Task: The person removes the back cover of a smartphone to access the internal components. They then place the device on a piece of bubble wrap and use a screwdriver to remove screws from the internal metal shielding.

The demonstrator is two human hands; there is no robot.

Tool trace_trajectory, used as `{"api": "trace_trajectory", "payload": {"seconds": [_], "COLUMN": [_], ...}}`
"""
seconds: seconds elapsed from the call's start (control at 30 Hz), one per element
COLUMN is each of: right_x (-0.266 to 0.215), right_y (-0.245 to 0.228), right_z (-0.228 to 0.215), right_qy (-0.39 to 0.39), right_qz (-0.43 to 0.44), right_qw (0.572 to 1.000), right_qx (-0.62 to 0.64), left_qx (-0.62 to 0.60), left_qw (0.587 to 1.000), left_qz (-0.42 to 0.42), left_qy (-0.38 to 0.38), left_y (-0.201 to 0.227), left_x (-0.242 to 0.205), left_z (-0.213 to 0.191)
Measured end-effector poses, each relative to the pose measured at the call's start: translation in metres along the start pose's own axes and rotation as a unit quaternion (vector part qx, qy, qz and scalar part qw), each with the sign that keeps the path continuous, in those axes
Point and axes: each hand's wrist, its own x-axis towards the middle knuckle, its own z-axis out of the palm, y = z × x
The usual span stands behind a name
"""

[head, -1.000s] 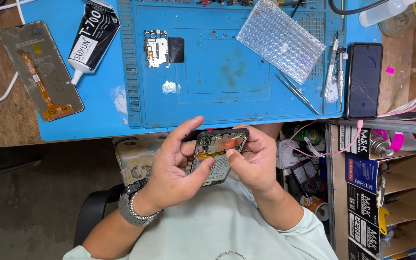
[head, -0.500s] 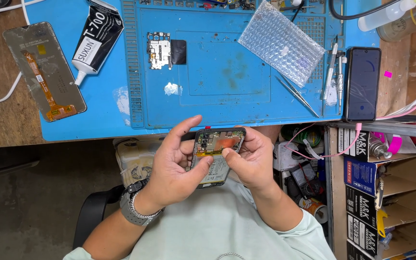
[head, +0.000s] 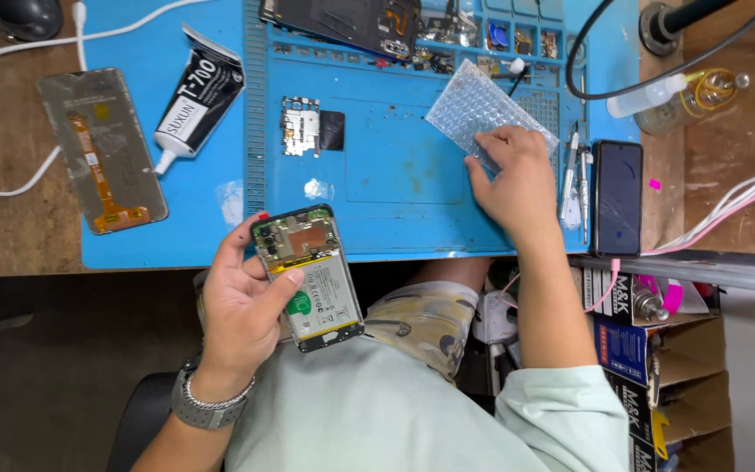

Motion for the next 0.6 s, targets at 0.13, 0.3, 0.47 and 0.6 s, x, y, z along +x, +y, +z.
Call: {"api": "trace_trajectory", "payload": {"seconds": [0.13,0.3,0.47,0.6], "right_x": [0.009,0.01,0.008,0.01], "right_y": [0.009,-0.007,-0.044,-0.021], "right_z": [0.012,-0.003,-0.025,-0.019], "right_qy": [-0.013,0.137,0.16,0.134], "right_qz": [-0.076,-0.188,-0.209,-0.158], "right_qw": [0.99,0.954,0.958,0.977], "right_qx": [-0.115,-0.189,-0.112,-0.043], "left_qx": [-0.019,-0.027,-0.048,-0.056], "left_qw": [0.999,0.996,0.995,0.995], "left_qz": [0.027,0.059,0.06,0.048], "left_qy": [0.029,0.057,0.065,0.065], "left_y": [0.013,0.022,0.019,0.018], "left_x": [-0.003,-0.002,0.004,0.002], "left_z": [-0.01,-0.024,-0.024,-0.016]}}
